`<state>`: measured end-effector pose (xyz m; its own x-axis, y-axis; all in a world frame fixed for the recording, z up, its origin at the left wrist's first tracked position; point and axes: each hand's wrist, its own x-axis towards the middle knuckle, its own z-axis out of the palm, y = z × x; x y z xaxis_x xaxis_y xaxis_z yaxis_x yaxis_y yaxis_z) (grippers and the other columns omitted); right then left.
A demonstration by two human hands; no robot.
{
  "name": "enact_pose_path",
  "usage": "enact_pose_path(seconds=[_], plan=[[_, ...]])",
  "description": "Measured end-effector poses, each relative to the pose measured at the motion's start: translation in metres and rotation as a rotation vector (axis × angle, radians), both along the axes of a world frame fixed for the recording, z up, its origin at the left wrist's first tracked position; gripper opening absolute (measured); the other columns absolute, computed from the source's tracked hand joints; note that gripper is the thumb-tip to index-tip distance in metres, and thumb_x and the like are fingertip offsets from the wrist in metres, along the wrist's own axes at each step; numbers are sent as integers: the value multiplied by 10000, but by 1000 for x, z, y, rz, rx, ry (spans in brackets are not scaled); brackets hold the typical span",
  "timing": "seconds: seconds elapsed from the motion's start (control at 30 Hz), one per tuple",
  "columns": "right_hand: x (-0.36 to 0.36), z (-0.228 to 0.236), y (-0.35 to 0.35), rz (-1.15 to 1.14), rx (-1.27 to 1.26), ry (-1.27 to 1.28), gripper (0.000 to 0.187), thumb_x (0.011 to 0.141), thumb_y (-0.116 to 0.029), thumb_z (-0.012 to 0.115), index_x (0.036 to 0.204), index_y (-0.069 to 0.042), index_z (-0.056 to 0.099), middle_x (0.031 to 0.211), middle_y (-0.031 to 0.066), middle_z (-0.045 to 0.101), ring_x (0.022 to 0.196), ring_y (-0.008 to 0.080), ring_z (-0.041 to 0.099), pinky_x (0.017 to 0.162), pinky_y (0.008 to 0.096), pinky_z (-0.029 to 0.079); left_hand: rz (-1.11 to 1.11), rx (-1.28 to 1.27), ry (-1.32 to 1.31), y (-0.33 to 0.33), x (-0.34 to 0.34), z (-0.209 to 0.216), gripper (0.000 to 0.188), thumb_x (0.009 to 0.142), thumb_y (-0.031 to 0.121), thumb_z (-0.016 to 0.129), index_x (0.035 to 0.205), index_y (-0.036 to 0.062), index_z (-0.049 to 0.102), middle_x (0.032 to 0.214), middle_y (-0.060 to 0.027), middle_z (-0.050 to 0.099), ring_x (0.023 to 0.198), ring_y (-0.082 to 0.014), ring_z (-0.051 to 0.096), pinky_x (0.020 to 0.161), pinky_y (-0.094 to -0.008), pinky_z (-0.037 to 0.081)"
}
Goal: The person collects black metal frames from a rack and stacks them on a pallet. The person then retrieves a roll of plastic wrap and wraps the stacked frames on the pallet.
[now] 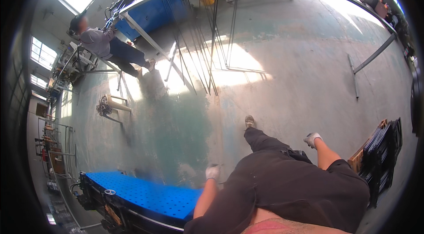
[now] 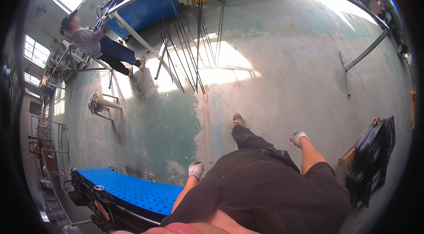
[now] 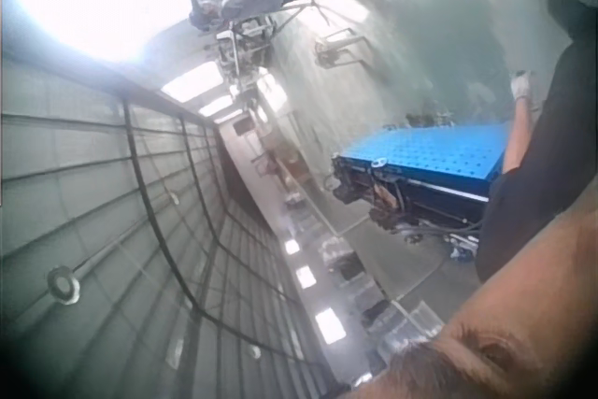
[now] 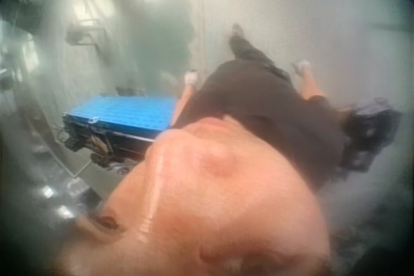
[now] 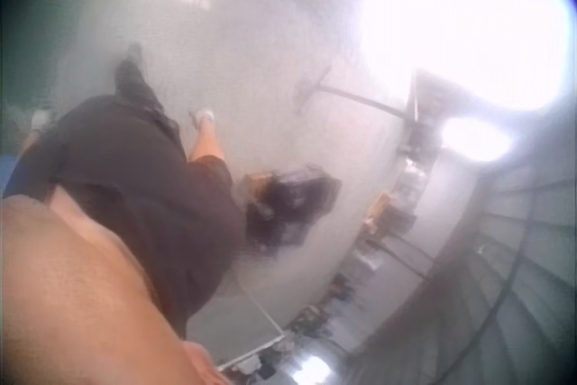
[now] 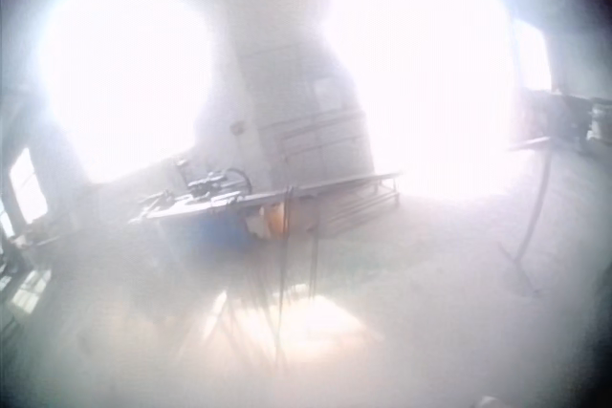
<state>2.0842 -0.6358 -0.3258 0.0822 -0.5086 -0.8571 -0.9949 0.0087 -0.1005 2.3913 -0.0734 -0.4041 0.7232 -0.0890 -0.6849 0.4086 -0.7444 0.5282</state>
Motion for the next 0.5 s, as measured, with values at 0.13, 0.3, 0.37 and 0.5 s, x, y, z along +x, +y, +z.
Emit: enact_pose_path(seconds=[0.13, 0.3, 0.37, 0.5], plan=[[116, -35, -58, 89, -104, -100, 510, 945, -272, 728, 1395, -31, 722, 905, 90, 764, 696, 196, 661, 632, 382, 567, -55, 1, 136, -52, 25, 13, 364, 910, 300, 733, 1147, 41, 831, 1131, -192, 825, 1097, -351, 778, 1001, -423, 586], [336, 32, -104, 229, -149, -319, 607, 904, -342, 815, 1417, -34, 715, 1362, 195, 766, 1276, 318, 719, 1116, 416, 546, -160, 60, -103, -110, 140, 105, 420, 906, 271, 725, 1199, -21, 796, 1191, -217, 812, 1147, -336, 769, 1023, -417, 576], [416, 73, -119, 233, -196, -401, 595, 915, -343, 805, 1418, -39, 719, 1375, 192, 759, 1261, 309, 724, 1104, 418, 552, -11, 5, -124, -121, 194, 103, 412, 917, 210, 697, 1235, -40, 775, 1201, -222, 804, 1115, -347, 768, 998, -425, 581], [561, 155, -137, 236, -237, -636, 608, 961, -298, 772, 1490, -18, 661, 1437, 197, 724, 1321, 327, 690, 1151, 405, 517, 102, -153, -99, -173, 286, 134, 383, 929, 152, 674, 1242, -51, 762, 1179, -227, 802, 1083, -334, 770, 967, -419, 591]])
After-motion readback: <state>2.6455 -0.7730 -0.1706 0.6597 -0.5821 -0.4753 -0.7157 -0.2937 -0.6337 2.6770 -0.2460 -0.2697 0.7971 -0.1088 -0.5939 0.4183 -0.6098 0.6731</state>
